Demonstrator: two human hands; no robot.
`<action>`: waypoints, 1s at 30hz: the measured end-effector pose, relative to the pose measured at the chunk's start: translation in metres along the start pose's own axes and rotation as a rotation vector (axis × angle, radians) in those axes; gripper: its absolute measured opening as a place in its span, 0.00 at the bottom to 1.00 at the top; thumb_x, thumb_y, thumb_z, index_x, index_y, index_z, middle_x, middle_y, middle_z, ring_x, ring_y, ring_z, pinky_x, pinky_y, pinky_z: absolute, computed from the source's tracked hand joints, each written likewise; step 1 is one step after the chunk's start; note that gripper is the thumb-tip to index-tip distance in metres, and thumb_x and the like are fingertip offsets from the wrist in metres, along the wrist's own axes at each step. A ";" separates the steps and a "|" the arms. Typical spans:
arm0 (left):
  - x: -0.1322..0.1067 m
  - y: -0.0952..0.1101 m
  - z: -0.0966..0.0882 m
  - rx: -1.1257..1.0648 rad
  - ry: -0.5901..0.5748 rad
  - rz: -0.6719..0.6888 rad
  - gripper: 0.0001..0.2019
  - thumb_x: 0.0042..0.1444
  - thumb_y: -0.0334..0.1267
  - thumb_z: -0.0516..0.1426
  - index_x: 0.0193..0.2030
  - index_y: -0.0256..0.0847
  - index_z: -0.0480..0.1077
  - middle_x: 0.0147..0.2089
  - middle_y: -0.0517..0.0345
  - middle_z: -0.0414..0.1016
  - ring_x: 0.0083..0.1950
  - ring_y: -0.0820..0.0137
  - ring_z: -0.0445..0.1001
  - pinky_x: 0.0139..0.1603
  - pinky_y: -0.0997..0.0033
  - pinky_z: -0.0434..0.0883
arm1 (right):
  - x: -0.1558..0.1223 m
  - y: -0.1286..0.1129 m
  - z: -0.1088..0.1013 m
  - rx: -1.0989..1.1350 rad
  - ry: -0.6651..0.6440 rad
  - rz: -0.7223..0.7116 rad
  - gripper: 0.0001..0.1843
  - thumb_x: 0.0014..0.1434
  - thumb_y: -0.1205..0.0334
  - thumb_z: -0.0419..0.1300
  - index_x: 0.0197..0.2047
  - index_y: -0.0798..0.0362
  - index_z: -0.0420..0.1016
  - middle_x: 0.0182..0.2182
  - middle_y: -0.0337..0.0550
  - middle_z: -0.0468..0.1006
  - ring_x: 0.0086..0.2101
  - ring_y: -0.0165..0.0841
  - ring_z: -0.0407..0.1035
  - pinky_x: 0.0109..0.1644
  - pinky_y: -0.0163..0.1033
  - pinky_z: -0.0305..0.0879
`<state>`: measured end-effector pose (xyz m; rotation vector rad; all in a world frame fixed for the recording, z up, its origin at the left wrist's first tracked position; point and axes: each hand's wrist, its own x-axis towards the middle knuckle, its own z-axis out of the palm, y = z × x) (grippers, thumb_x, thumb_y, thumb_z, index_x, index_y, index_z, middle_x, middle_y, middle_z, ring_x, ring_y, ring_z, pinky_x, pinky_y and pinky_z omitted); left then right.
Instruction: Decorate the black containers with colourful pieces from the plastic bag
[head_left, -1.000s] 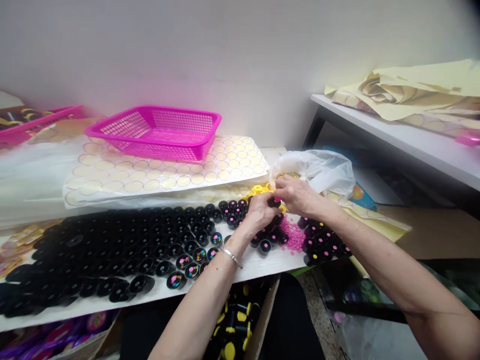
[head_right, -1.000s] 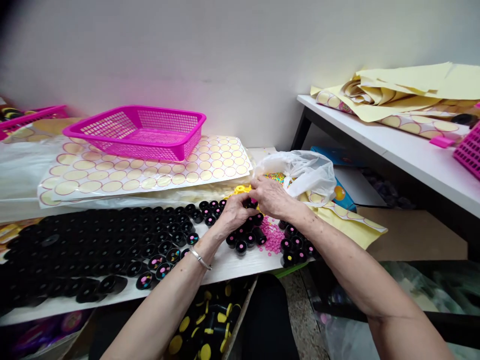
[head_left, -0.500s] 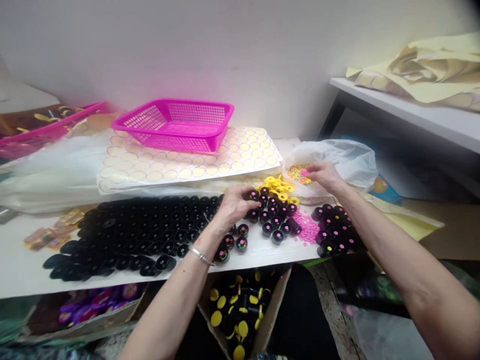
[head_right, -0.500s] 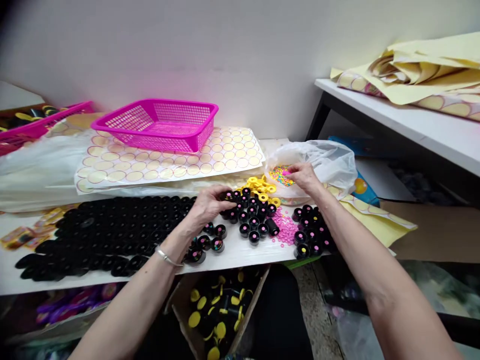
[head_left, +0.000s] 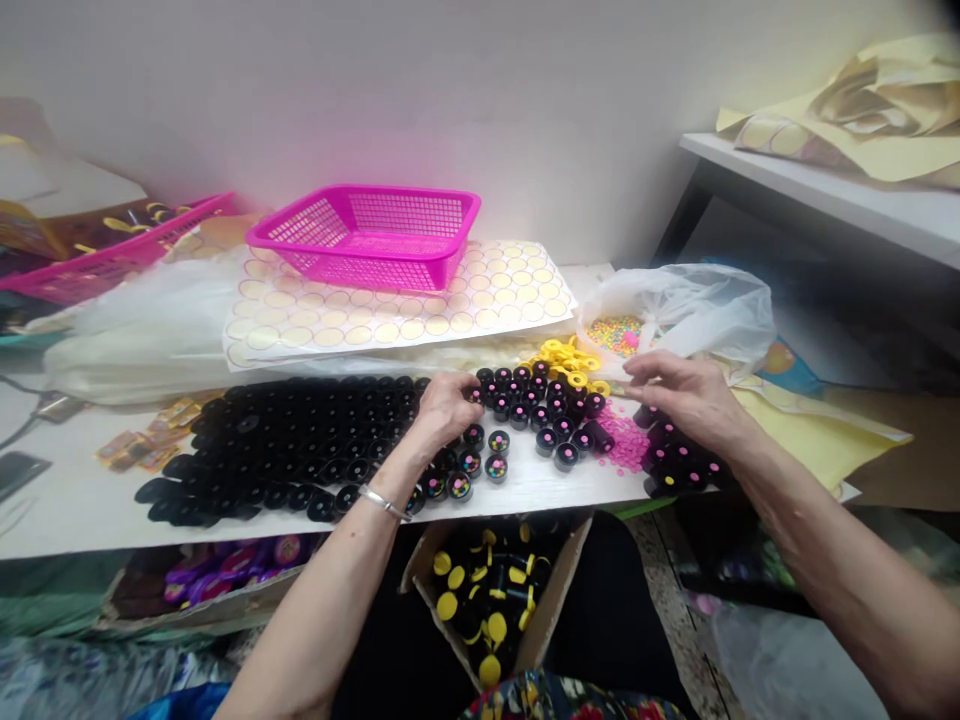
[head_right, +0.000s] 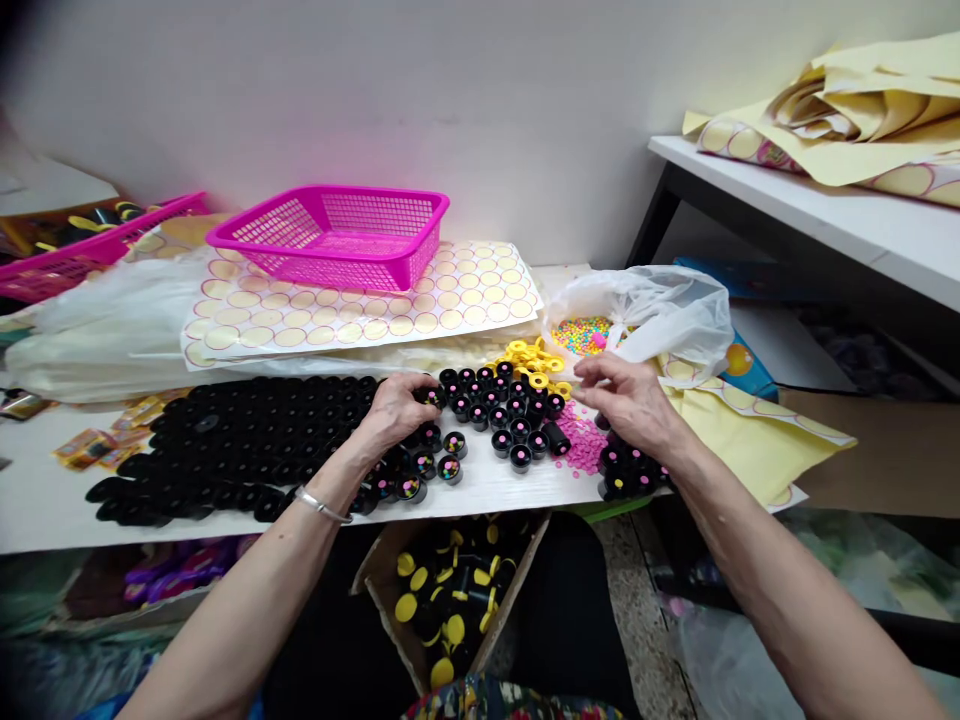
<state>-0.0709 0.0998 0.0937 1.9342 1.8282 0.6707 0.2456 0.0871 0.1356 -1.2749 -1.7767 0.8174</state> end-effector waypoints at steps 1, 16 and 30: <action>0.001 0.000 0.001 0.041 0.026 0.032 0.15 0.36 0.33 0.58 0.36 0.40 0.76 0.37 0.57 0.76 0.42 0.64 0.71 0.45 0.65 0.67 | -0.011 -0.004 0.001 0.023 -0.044 0.014 0.16 0.48 0.53 0.64 0.37 0.55 0.76 0.36 0.44 0.75 0.35 0.33 0.70 0.40 0.39 0.69; -0.006 -0.002 0.023 0.226 0.125 -0.024 0.13 0.38 0.41 0.61 0.33 0.43 0.75 0.49 0.56 0.66 0.53 0.59 0.61 0.48 0.62 0.65 | -0.137 0.013 0.062 0.391 -0.513 0.404 0.12 0.51 0.58 0.62 0.38 0.55 0.75 0.38 0.43 0.72 0.34 0.29 0.65 0.39 0.34 0.62; -0.008 0.002 0.028 0.304 0.142 -0.066 0.12 0.38 0.43 0.61 0.30 0.41 0.72 0.44 0.52 0.65 0.52 0.56 0.58 0.47 0.60 0.63 | -0.204 0.051 0.155 0.305 -0.263 0.906 0.17 0.52 0.49 0.57 0.28 0.52 0.58 0.16 0.33 0.67 0.16 0.28 0.65 0.18 0.30 0.57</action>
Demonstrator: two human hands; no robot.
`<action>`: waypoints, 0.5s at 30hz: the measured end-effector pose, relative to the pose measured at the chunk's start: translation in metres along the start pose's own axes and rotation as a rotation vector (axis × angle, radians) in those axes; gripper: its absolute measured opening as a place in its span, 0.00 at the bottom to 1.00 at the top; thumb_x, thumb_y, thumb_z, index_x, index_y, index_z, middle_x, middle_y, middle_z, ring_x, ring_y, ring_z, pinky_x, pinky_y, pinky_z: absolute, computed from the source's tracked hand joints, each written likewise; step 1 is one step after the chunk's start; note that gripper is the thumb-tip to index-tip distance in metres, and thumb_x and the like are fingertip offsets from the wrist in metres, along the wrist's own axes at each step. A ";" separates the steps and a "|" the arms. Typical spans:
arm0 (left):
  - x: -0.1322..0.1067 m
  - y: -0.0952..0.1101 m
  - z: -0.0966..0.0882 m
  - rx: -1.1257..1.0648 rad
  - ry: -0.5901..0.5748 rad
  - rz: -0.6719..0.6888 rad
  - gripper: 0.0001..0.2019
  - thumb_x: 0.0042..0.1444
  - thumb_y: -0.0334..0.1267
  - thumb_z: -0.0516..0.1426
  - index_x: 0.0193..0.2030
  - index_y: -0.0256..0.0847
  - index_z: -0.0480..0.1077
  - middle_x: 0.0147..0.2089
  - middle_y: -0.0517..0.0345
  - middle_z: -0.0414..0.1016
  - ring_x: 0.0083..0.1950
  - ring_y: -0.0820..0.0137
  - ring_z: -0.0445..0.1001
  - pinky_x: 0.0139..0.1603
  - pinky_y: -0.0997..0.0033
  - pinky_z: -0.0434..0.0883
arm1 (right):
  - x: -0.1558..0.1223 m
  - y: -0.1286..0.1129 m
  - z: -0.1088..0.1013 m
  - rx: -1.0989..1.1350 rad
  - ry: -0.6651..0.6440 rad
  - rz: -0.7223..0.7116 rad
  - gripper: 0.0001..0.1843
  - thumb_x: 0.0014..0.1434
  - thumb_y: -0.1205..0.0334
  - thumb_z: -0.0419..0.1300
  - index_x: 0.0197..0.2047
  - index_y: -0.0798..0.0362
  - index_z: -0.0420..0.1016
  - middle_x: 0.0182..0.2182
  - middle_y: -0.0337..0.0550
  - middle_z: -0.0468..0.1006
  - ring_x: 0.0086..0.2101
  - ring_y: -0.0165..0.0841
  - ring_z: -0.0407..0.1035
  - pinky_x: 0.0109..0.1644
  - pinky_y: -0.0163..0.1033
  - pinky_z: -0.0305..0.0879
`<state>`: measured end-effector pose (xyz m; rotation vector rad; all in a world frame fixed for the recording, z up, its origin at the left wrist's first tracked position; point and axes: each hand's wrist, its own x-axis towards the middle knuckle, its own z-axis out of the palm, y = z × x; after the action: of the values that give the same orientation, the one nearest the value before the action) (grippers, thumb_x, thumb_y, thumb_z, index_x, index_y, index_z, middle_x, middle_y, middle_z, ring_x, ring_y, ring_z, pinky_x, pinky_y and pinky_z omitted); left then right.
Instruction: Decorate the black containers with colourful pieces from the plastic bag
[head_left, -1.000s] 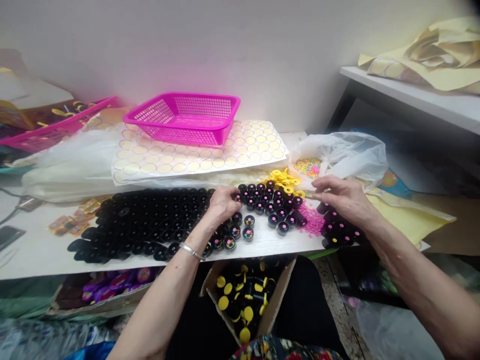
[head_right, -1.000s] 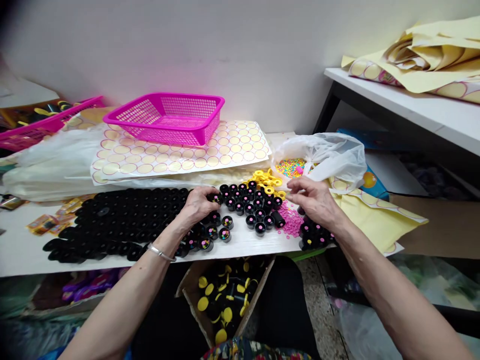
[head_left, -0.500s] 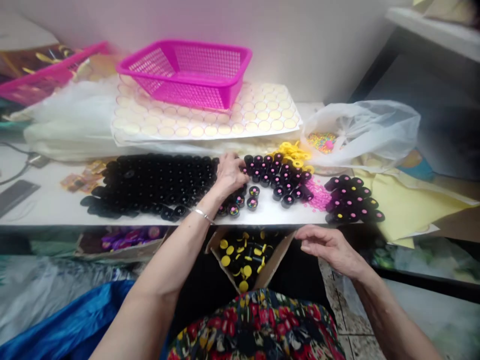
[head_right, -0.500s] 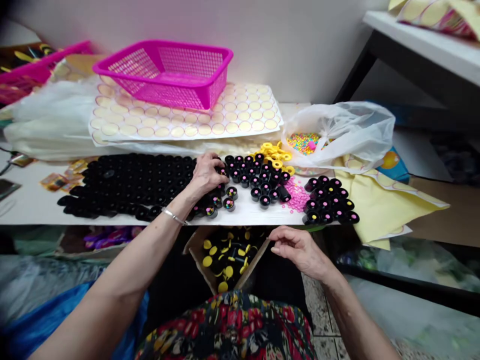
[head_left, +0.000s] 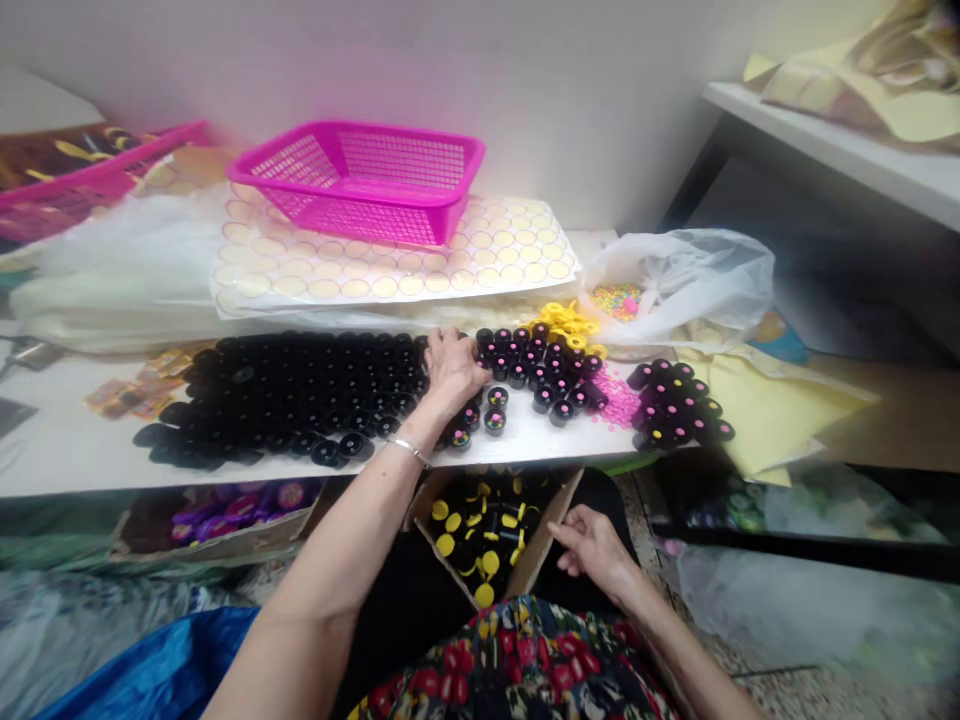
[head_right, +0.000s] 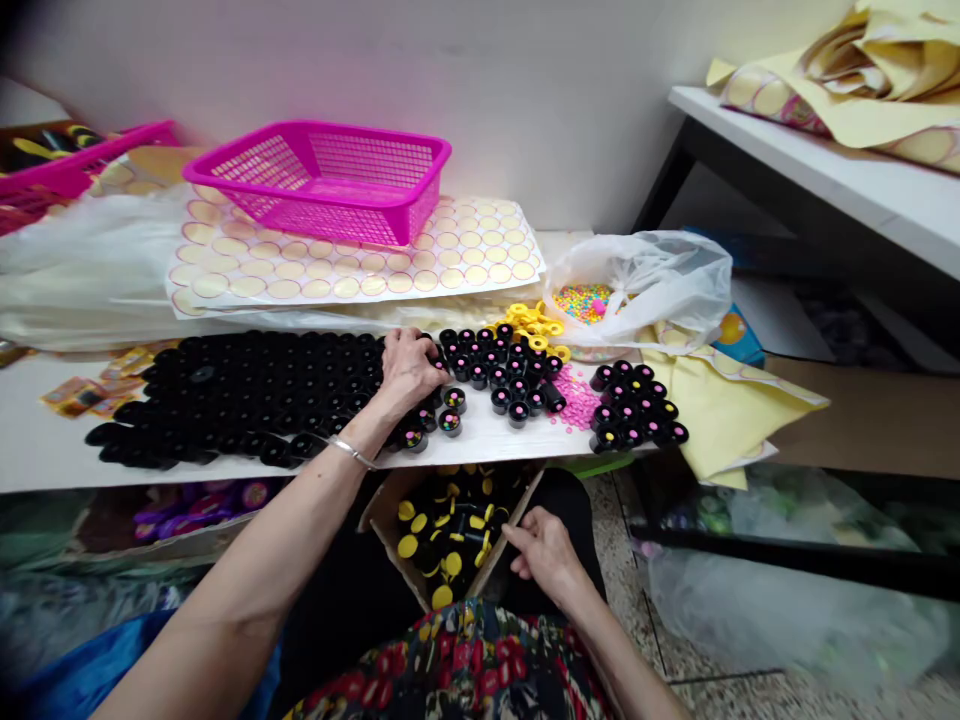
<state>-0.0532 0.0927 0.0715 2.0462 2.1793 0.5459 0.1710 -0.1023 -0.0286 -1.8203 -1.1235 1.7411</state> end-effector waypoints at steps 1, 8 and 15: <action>0.001 0.001 0.000 0.001 -0.012 -0.002 0.13 0.38 0.44 0.61 0.31 0.41 0.72 0.44 0.52 0.65 0.52 0.55 0.58 0.48 0.59 0.63 | -0.001 -0.002 0.001 0.076 0.000 0.013 0.18 0.50 0.48 0.59 0.30 0.52 0.58 0.17 0.33 0.68 0.16 0.28 0.66 0.18 0.30 0.59; 0.001 -0.002 -0.019 0.069 0.029 0.155 0.22 0.38 0.53 0.62 0.36 0.38 0.72 0.42 0.50 0.68 0.51 0.54 0.60 0.51 0.56 0.62 | 0.002 -0.018 0.009 0.205 0.105 0.088 0.25 0.46 0.48 0.66 0.39 0.56 0.63 0.22 0.37 0.73 0.16 0.27 0.66 0.16 0.32 0.64; -0.088 -0.014 -0.060 -0.074 0.290 0.179 0.14 0.49 0.53 0.53 0.42 0.54 0.67 0.52 0.69 0.71 0.53 0.61 0.68 0.53 0.60 0.64 | 0.032 -0.048 -0.005 0.031 0.263 0.205 0.19 0.50 0.49 0.62 0.26 0.58 0.67 0.14 0.38 0.67 0.16 0.30 0.66 0.16 0.34 0.65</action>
<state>-0.0768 -0.0056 0.1077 2.2576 2.0885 0.9849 0.1599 -0.0480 -0.0133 -2.1328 -0.8266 1.5540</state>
